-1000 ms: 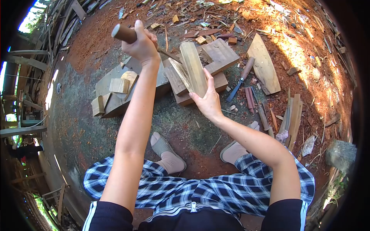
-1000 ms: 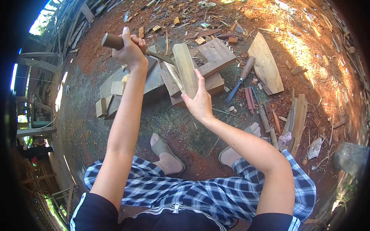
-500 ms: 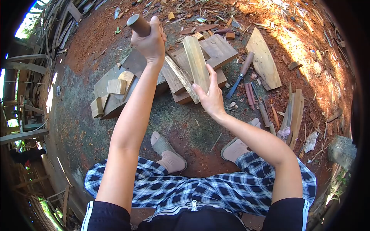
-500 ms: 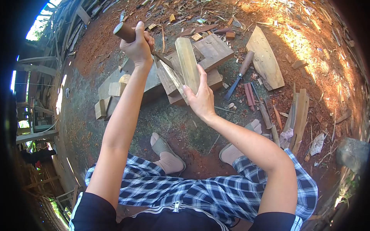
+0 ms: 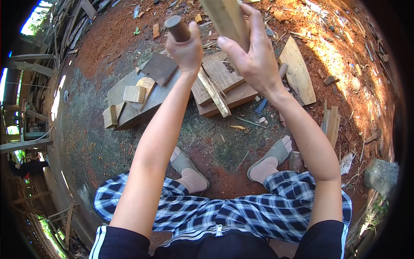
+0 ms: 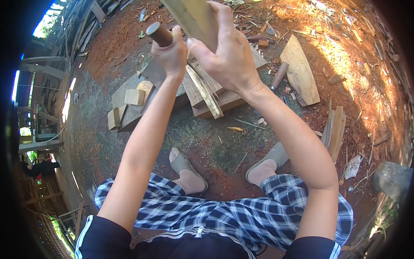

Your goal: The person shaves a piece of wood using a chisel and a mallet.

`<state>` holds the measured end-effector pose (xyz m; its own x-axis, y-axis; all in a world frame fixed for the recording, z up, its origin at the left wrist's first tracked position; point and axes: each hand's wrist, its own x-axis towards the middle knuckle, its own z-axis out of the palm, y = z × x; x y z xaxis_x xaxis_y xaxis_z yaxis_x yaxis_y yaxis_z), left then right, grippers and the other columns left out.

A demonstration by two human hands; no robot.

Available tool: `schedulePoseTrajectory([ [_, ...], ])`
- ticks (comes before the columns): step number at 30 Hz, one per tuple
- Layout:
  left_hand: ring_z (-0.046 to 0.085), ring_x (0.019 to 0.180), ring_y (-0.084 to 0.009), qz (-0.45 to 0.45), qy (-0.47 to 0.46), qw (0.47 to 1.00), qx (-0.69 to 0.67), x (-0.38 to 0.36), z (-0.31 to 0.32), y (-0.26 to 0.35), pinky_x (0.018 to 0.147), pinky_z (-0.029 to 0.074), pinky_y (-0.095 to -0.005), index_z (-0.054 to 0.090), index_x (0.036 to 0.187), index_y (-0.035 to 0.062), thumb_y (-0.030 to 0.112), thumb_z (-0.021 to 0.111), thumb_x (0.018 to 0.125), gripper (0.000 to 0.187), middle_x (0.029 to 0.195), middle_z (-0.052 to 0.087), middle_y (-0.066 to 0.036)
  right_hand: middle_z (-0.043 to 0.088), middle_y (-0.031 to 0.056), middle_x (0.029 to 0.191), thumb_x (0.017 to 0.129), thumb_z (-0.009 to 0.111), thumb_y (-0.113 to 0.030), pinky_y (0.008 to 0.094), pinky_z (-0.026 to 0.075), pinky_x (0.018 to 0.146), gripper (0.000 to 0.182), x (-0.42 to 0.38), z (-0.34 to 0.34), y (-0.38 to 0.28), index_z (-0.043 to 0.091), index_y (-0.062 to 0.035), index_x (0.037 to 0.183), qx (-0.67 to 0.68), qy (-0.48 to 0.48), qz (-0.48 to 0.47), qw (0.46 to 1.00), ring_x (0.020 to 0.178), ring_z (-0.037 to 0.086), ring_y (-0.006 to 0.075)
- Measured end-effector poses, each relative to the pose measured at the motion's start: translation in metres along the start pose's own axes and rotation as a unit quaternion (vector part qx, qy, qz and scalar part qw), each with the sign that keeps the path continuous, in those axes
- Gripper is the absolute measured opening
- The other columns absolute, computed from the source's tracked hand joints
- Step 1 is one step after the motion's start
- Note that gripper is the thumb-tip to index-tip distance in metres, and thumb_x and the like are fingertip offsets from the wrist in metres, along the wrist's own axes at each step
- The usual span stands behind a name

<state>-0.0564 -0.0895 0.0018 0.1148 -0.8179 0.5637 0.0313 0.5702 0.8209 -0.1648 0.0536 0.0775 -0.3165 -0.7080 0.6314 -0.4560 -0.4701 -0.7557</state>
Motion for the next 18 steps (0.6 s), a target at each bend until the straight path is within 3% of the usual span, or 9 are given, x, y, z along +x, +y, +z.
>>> schedulePoseTrajectory([
  [1,0.062,0.064,-0.0126,0.073,0.019,0.997,0.024,-0.006,0.003,0.014,0.064,0.051,-0.0302,0.061,0.080,0.0040,0.018,0.076,0.085,0.021,0.071,0.066,-0.003,0.065,0.0157,0.109,0.088,0.067,-0.025,0.0362,0.054,0.081,0.056,0.009,-0.002,-0.016,0.047,-0.0014,0.134,0.000,-0.002,-0.005,1.000,0.095,0.066,0.0191],
  [3,0.063,0.065,-0.0126,0.085,0.018,0.996,0.028,-0.016,0.006,0.019,0.065,0.051,-0.0303,0.061,0.080,0.0037,0.019,0.077,0.085,0.022,0.070,0.066,-0.003,0.056,0.0262,0.137,0.093,0.061,-0.025,0.0500,0.052,0.101,0.068,0.028,-0.010,-0.042,0.033,-0.0104,0.154,-0.030,-0.089,0.004,0.996,0.108,0.066,0.0432],
  [5,0.063,0.065,-0.0124,0.082,0.019,0.996,0.015,-0.014,0.006,0.010,0.065,0.051,-0.0300,0.062,0.080,0.0035,0.019,0.077,0.085,0.022,0.070,0.066,-0.004,0.056,0.0299,0.136,0.093,0.064,-0.018,0.0501,0.053,0.098,0.072,0.046,-0.011,-0.044,0.029,-0.0092,0.154,0.008,-0.112,-0.078,0.991,0.107,0.067,0.0416],
  [8,0.063,0.066,-0.0119,0.065,0.011,0.998,0.006,-0.014,-0.006,0.012,0.066,0.051,-0.0292,0.062,0.081,0.0031,0.019,0.077,0.085,0.022,0.071,0.067,-0.004,0.057,0.0289,0.134,0.095,0.062,-0.021,0.0466,0.054,0.098,0.071,0.064,-0.018,-0.085,0.026,-0.0092,0.155,0.242,-0.131,-0.185,0.944,0.107,0.068,0.0381],
  [10,0.061,0.066,-0.0105,0.070,-0.008,0.997,0.018,-0.012,-0.013,0.008,0.066,0.050,-0.0286,0.062,0.082,0.0026,0.017,0.077,0.084,0.021,0.071,0.066,-0.003,0.073,0.0169,0.098,0.087,0.068,-0.024,0.0423,0.056,0.083,0.041,0.060,-0.004,-0.076,0.060,-0.0086,0.124,-0.010,-0.081,-0.167,0.983,0.090,0.072,0.0328],
  [11,0.061,0.066,-0.0105,0.071,-0.007,0.997,0.018,-0.013,-0.014,0.004,0.066,0.050,-0.0286,0.062,0.082,0.0026,0.017,0.077,0.084,0.021,0.071,0.066,-0.003,0.073,0.0169,0.098,0.087,0.068,-0.024,0.0423,0.056,0.083,0.041,0.054,0.003,-0.064,0.060,-0.0086,0.124,-0.010,-0.082,-0.168,0.982,0.090,0.072,0.0328],
  [13,0.058,0.064,-0.0099,0.087,0.030,0.993,-0.071,-0.015,-0.009,0.003,0.063,0.049,-0.0298,0.061,0.079,0.0027,0.015,0.076,0.084,0.020,0.070,0.064,-0.002,0.073,0.0113,0.083,0.086,0.071,-0.028,0.0397,0.057,0.069,0.031,0.048,0.012,-0.048,0.070,-0.0103,0.112,-0.224,-0.229,-0.070,0.945,0.074,0.072,0.0283],
  [14,0.059,0.066,-0.0096,0.070,0.037,0.996,-0.031,-0.015,-0.012,0.004,0.065,0.049,-0.0293,0.062,0.081,0.0023,0.013,0.076,0.084,0.018,0.073,0.066,-0.002,0.073,0.0109,0.083,0.086,0.070,-0.035,0.0395,0.057,0.064,0.039,0.056,0.002,-0.050,0.070,-0.0160,0.120,-0.299,-0.264,-0.059,0.915,0.070,0.072,0.0276],
  [18,0.062,0.074,-0.0088,0.031,-0.035,0.999,-0.013,-0.016,-0.028,-0.009,0.070,0.050,-0.0271,0.064,0.088,0.0017,0.014,0.078,0.082,0.019,0.080,0.069,-0.003,0.075,0.0137,0.096,0.090,0.062,-0.039,0.0446,0.059,0.077,0.045,0.055,0.003,-0.067,0.064,-0.0290,0.133,-0.140,-0.122,-0.172,0.967,0.086,0.074,0.0304],
])
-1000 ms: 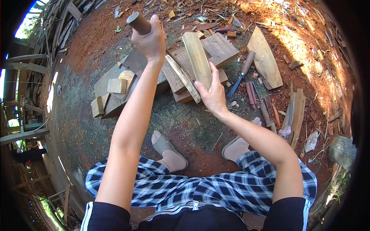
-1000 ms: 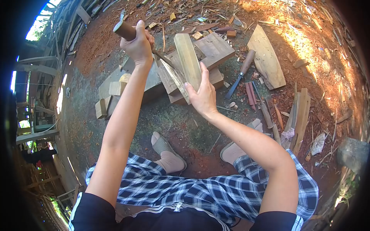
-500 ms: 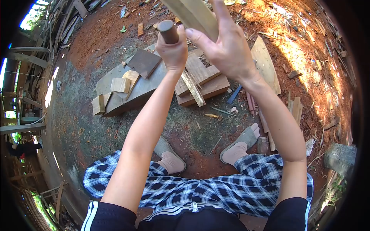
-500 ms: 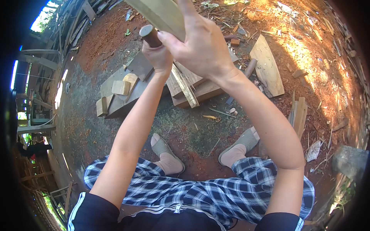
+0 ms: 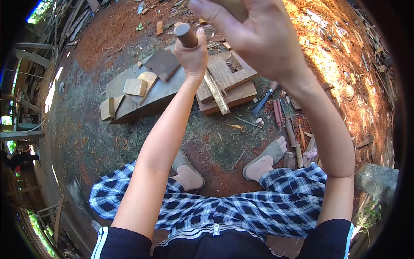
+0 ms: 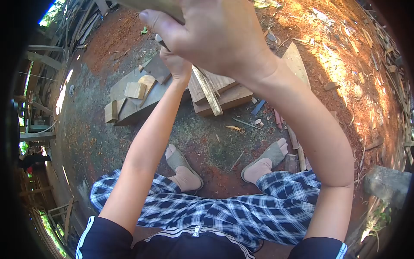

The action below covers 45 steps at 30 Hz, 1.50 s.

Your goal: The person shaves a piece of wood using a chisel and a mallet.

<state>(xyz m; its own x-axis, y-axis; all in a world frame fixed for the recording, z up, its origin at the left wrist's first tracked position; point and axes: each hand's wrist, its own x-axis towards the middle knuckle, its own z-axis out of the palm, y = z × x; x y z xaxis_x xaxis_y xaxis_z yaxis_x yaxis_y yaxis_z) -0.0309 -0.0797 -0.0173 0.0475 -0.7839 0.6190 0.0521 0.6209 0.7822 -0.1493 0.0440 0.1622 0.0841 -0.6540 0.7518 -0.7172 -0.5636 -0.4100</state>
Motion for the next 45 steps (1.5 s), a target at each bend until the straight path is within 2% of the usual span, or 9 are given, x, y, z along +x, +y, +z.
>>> schedulePoseTrajectory([
  [3,0.059,0.066,-0.0091,-0.031,0.070,0.986,-0.151,-0.005,0.017,0.028,0.065,0.049,-0.0281,0.062,0.082,0.0029,0.014,0.077,0.083,0.019,0.072,0.065,-0.002,0.074,0.0123,0.095,0.089,0.064,-0.037,0.0446,0.059,0.074,0.042,-0.015,0.011,0.001,0.066,-0.0250,0.130,-0.211,-0.211,0.050,0.953,0.082,0.073,0.0304],
  [4,0.061,0.070,-0.0091,-0.012,0.072,0.993,-0.095,-0.004,0.017,0.029,0.068,0.049,-0.0267,0.062,0.085,0.0033,0.011,0.076,0.082,0.016,0.077,0.067,-0.002,0.074,0.0115,0.099,0.089,0.064,-0.038,0.0444,0.058,0.076,0.043,-0.006,0.020,0.006,0.066,-0.0255,0.130,-0.047,-0.163,0.065,0.983,0.084,0.073,0.0313],
  [8,0.062,0.073,-0.0086,-0.044,0.012,0.998,0.052,0.001,0.006,0.018,0.070,0.050,-0.0252,0.064,0.092,0.0028,0.004,0.072,0.079,0.015,0.080,0.068,0.001,0.075,0.0096,0.107,0.089,0.063,-0.039,0.0411,0.059,0.084,0.049,-0.003,0.010,-0.002,0.061,-0.0279,0.137,0.029,0.000,0.037,0.999,0.091,0.074,0.0290],
  [12,0.062,0.066,-0.0099,-0.012,0.080,0.997,-0.018,0.008,0.011,0.018,0.063,0.049,-0.0265,0.061,0.084,0.0037,0.006,0.069,0.084,0.009,0.070,0.064,0.000,0.075,0.0095,0.093,0.091,0.063,-0.037,0.0405,0.060,0.070,0.042,-0.004,0.016,0.024,0.065,-0.0254,0.131,-0.103,-0.191,0.076,0.973,0.073,0.073,0.0254],
  [17,0.064,0.067,-0.0109,-0.100,0.052,0.993,0.035,0.010,0.005,0.024,0.060,0.051,-0.0273,0.062,0.092,0.0008,0.001,0.069,0.084,0.011,0.075,0.066,-0.003,0.075,0.0099,0.101,0.091,0.058,-0.042,0.0427,0.060,0.078,0.048,-0.002,0.026,0.009,0.060,-0.0289,0.138,-0.005,-0.015,-0.009,1.000,0.083,0.074,0.0275],
  [21,0.056,0.044,-0.0124,-0.043,0.197,0.939,-0.280,0.033,0.019,-0.012,0.041,0.044,-0.0287,0.054,0.081,0.0021,0.009,0.070,0.089,0.019,0.061,0.061,-0.005,0.071,0.0178,0.114,0.097,0.059,-0.031,0.0394,0.056,0.088,0.051,-0.018,0.033,0.027,0.047,-0.0295,0.147,-0.130,-0.237,0.097,0.958,0.100,0.072,0.0295],
  [24,0.054,0.039,-0.0138,-0.149,0.228,0.960,-0.066,0.028,-0.003,-0.003,0.035,0.041,-0.0280,0.051,0.080,0.0031,0.015,0.071,0.091,0.026,0.059,0.059,-0.007,0.070,0.0209,0.114,0.093,0.058,-0.036,0.0490,0.055,0.086,0.061,-0.064,0.056,0.038,0.038,-0.0290,0.151,0.079,-0.022,0.168,0.982,0.099,0.070,0.0398],
  [35,0.055,0.040,-0.0156,-0.197,0.345,0.913,-0.096,0.029,-0.026,-0.004,0.038,0.048,-0.0305,0.045,0.083,0.0028,0.021,0.069,0.095,0.032,0.053,0.054,-0.005,0.058,0.0267,0.130,0.082,0.072,-0.019,0.0454,0.053,0.094,0.084,-0.218,0.089,0.048,0.024,-0.0142,0.151,0.174,0.023,0.559,0.811,0.112,0.064,0.0414],
  [45,0.051,0.042,-0.0125,-0.168,0.183,0.950,-0.190,0.036,-0.019,0.035,0.039,0.044,-0.0293,0.046,0.080,0.0070,0.023,0.070,0.095,0.033,0.055,0.051,-0.002,0.057,0.0294,0.132,0.083,0.073,-0.016,0.0495,0.048,0.102,0.087,-0.211,0.106,0.014,0.021,-0.0184,0.153,0.178,0.017,0.474,0.862,0.116,0.061,0.0471],
])
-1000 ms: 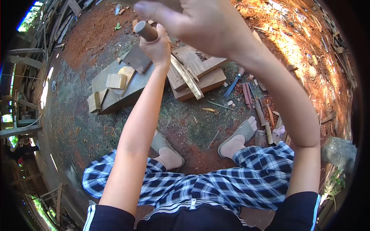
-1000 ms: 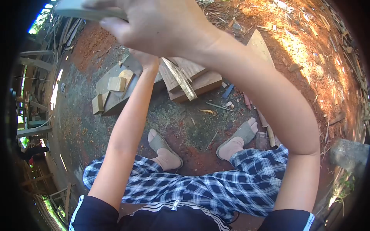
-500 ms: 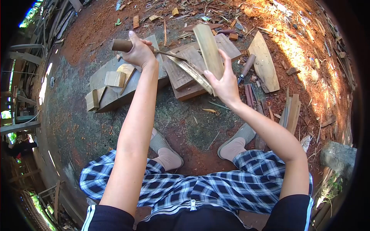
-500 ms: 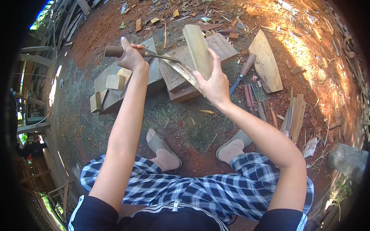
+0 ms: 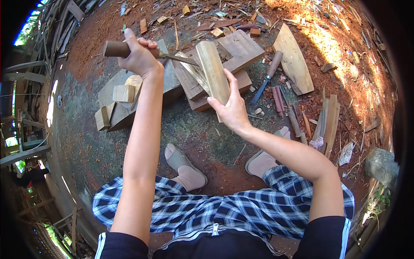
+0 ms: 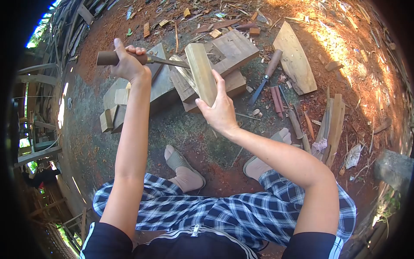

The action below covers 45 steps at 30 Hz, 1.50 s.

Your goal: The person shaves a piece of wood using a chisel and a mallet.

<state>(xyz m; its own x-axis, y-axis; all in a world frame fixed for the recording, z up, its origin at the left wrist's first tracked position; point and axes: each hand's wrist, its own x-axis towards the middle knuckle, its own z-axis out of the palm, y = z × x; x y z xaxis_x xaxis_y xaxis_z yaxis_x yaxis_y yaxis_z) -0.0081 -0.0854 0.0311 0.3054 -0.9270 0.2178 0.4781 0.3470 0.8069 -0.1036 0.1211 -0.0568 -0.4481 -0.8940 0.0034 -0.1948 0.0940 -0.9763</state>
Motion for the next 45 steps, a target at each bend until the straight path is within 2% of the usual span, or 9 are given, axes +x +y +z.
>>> schedulePoseTrajectory([
  [15,0.052,0.044,-0.0107,0.099,-0.173,0.969,0.148,-0.032,0.018,-0.029,0.042,0.045,-0.0267,0.052,0.081,0.0050,0.017,0.073,0.093,0.027,0.061,0.056,-0.004,0.056,0.0280,0.135,0.085,0.072,-0.018,0.0478,0.048,0.102,0.083,0.020,-0.039,0.004,0.024,-0.0158,0.153,-0.061,0.050,-0.043,0.996,0.118,0.061,0.0440],
  [24,0.056,0.047,-0.0088,0.219,-0.141,0.948,0.184,-0.039,0.019,-0.028,0.047,0.044,-0.0250,0.055,0.077,0.0056,0.011,0.073,0.089,0.022,0.059,0.059,-0.001,0.061,0.0235,0.132,0.095,0.061,-0.022,0.0432,0.056,0.094,0.067,0.095,-0.047,-0.171,0.032,-0.0080,0.153,0.111,-0.049,-0.381,0.917,0.103,0.069,0.0344],
  [26,0.057,0.051,-0.0099,0.307,-0.149,0.913,0.223,-0.034,0.011,-0.038,0.050,0.046,-0.0254,0.056,0.081,0.0048,0.009,0.072,0.087,0.017,0.063,0.061,-0.002,0.070,0.0204,0.111,0.092,0.064,-0.027,0.0413,0.057,0.084,0.054,0.101,-0.043,-0.187,0.050,-0.0151,0.142,-0.061,0.066,-0.587,0.805,0.098,0.071,0.0327],
  [28,0.059,0.054,-0.0110,0.391,-0.151,0.869,0.263,-0.032,0.004,-0.043,0.054,0.048,-0.0258,0.058,0.085,0.0040,0.007,0.071,0.085,0.014,0.067,0.063,-0.003,0.073,0.0166,0.103,0.093,0.059,-0.027,0.0367,0.060,0.074,0.042,0.096,-0.047,-0.191,0.061,-0.0167,0.134,-0.407,-0.129,-0.356,0.831,0.085,0.073,0.0262],
  [32,0.063,0.080,-0.0111,0.109,-0.149,0.965,0.184,-0.040,-0.001,-0.037,0.070,0.048,-0.0261,0.063,0.093,0.0003,0.011,0.080,0.080,0.024,0.092,0.070,-0.004,0.074,0.0148,0.101,0.094,0.058,-0.027,0.0347,0.060,0.072,0.038,0.097,-0.045,-0.207,0.065,-0.0099,0.127,-0.369,-0.142,-0.370,0.841,0.083,0.074,0.0233],
  [35,0.064,0.076,-0.0085,0.166,-0.138,0.965,0.147,-0.037,-0.011,-0.046,0.068,0.050,-0.0252,0.064,0.091,0.0014,0.009,0.079,0.080,0.019,0.087,0.070,-0.002,0.073,0.0136,0.098,0.094,0.059,-0.032,0.0387,0.059,0.078,0.040,0.091,-0.043,-0.199,0.063,-0.0165,0.130,-0.147,-0.041,-0.518,0.842,0.085,0.073,0.0282],
  [36,0.063,0.074,-0.0080,0.168,-0.128,0.973,0.092,-0.037,-0.011,-0.046,0.068,0.050,-0.0247,0.063,0.090,0.0012,0.009,0.078,0.080,0.020,0.082,0.068,-0.002,0.073,0.0160,0.102,0.094,0.058,-0.034,0.0431,0.058,0.081,0.043,0.083,-0.049,-0.189,0.059,-0.0221,0.136,-0.353,-0.140,-0.394,0.837,0.089,0.072,0.0329],
  [41,0.059,0.052,-0.0107,0.030,0.035,0.996,0.079,-0.036,0.000,-0.010,0.047,0.046,-0.0262,0.057,0.077,0.0041,0.016,0.075,0.089,0.025,0.064,0.061,-0.003,0.064,0.0198,0.130,0.096,0.059,-0.035,0.0395,0.052,0.097,0.056,0.086,-0.038,-0.155,0.045,-0.0245,0.149,-0.174,-0.148,-0.311,0.923,0.110,0.067,0.0302],
  [45,0.053,0.043,-0.0120,-0.042,0.113,0.989,0.081,-0.003,-0.014,-0.013,0.040,0.043,-0.0273,0.048,0.076,0.0073,0.024,0.070,0.095,0.034,0.054,0.053,-0.002,0.068,0.0231,0.120,0.094,0.059,-0.038,0.0438,0.052,0.095,0.062,0.074,-0.038,-0.096,0.040,-0.0196,0.150,-0.077,-0.079,-0.235,0.966,0.109,0.067,0.0384],
])
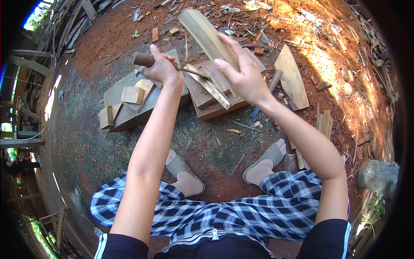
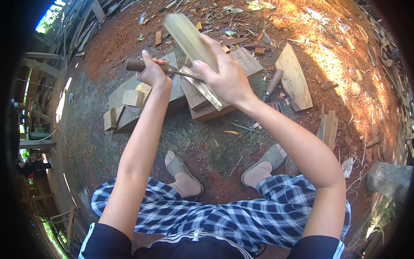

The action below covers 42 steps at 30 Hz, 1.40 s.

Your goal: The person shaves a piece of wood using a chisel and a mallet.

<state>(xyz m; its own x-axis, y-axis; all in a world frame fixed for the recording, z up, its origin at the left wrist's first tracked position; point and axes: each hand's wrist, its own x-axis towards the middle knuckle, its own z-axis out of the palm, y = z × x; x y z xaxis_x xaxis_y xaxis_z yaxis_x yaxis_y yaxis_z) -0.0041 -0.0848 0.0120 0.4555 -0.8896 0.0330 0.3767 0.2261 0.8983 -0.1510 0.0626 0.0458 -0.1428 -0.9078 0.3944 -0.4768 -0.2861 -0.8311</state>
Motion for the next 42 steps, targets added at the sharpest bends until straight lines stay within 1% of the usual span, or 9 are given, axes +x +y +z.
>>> schedulePoseTrajectory([
  [5,0.051,0.042,-0.0130,-0.019,0.045,0.994,-0.102,0.010,0.014,0.018,0.041,0.045,-0.0275,0.045,0.090,0.0064,0.023,0.070,0.094,0.031,0.057,0.053,-0.003,0.060,0.0256,0.133,0.094,0.060,-0.039,0.0448,0.045,0.103,0.065,-0.057,0.017,0.058,0.038,-0.0135,0.150,0.024,0.103,0.199,0.974,0.121,0.060,0.0410],
  [13,0.051,0.044,-0.0150,0.025,-0.161,0.986,-0.033,-0.023,0.017,0.022,0.045,0.047,-0.0315,0.048,0.076,0.0072,0.017,0.069,0.094,0.030,0.057,0.052,-0.004,0.059,0.0253,0.134,0.095,0.058,-0.036,0.0474,0.044,0.103,0.065,-0.098,0.047,0.076,0.033,-0.0137,0.151,0.127,0.114,0.335,0.927,0.120,0.059,0.0426],
  [17,0.050,0.046,-0.0150,0.035,-0.185,0.982,-0.002,-0.029,0.018,0.015,0.046,0.045,-0.0339,0.046,0.080,0.0100,0.016,0.071,0.092,0.028,0.059,0.051,-0.003,0.069,0.0198,0.095,0.097,0.059,-0.033,0.0393,0.057,0.065,0.064,-0.094,0.065,0.061,0.032,-0.0134,0.151,0.158,0.146,0.278,0.936,0.070,0.070,0.0259],
  [19,0.050,0.045,-0.0150,0.032,-0.183,0.983,0.008,-0.032,0.020,0.014,0.045,0.045,-0.0337,0.047,0.081,0.0092,0.013,0.070,0.092,0.026,0.058,0.051,-0.004,0.068,0.0176,0.091,0.098,0.059,-0.032,0.0359,0.055,0.057,0.063,-0.094,0.068,0.046,0.031,-0.0136,0.151,0.244,0.107,0.333,0.905,0.062,0.068,0.0222],
  [24,0.051,0.043,-0.0133,0.066,-0.211,0.975,0.015,-0.036,0.025,0.005,0.042,0.044,-0.0299,0.050,0.082,0.0051,0.013,0.069,0.092,0.023,0.058,0.052,-0.003,0.067,0.0227,0.106,0.097,0.060,-0.033,0.0402,0.057,0.073,0.065,-0.091,0.082,0.039,0.030,-0.0136,0.151,0.295,0.091,0.353,0.883,0.078,0.071,0.0285],
  [27,0.052,0.041,-0.0104,0.078,-0.214,0.974,0.016,-0.040,0.028,0.000,0.040,0.042,-0.0264,0.053,0.081,0.0024,0.012,0.069,0.092,0.022,0.058,0.055,-0.003,0.059,0.0279,0.130,0.095,0.059,-0.037,0.0462,0.045,0.103,0.067,-0.092,0.073,0.049,0.030,-0.0134,0.151,0.215,0.130,0.310,0.917,0.119,0.061,0.0393],
  [35,0.053,0.042,-0.0101,0.132,-0.219,0.965,0.058,-0.046,0.030,-0.012,0.040,0.043,-0.0266,0.054,0.076,0.0053,0.009,0.070,0.091,0.023,0.057,0.055,-0.002,0.061,0.0255,0.129,0.096,0.060,-0.033,0.0419,0.047,0.101,0.063,-0.063,0.026,0.051,0.036,-0.0097,0.149,0.142,0.178,0.239,0.944,0.117,0.062,0.0354],
  [37,0.052,0.041,-0.0101,0.194,-0.205,0.956,0.080,-0.043,0.029,-0.021,0.039,0.043,-0.0277,0.054,0.076,0.0052,0.008,0.071,0.091,0.023,0.057,0.054,-0.002,0.060,0.0242,0.133,0.095,0.060,-0.032,0.0410,0.047,0.101,0.061,-0.035,0.013,0.032,0.039,-0.0077,0.147,0.104,0.154,0.119,0.976,0.120,0.062,0.0343],
  [42,0.059,0.058,-0.0080,0.112,-0.242,0.964,0.024,-0.055,0.020,-0.003,0.056,0.048,-0.0267,0.057,0.083,0.0024,0.012,0.073,0.088,0.019,0.066,0.062,-0.001,0.071,0.0195,0.115,0.091,0.062,-0.031,0.0444,0.056,0.090,0.057,0.045,-0.027,-0.052,0.049,-0.0172,0.145,0.118,0.126,-0.140,0.975,0.100,0.072,0.0327],
])
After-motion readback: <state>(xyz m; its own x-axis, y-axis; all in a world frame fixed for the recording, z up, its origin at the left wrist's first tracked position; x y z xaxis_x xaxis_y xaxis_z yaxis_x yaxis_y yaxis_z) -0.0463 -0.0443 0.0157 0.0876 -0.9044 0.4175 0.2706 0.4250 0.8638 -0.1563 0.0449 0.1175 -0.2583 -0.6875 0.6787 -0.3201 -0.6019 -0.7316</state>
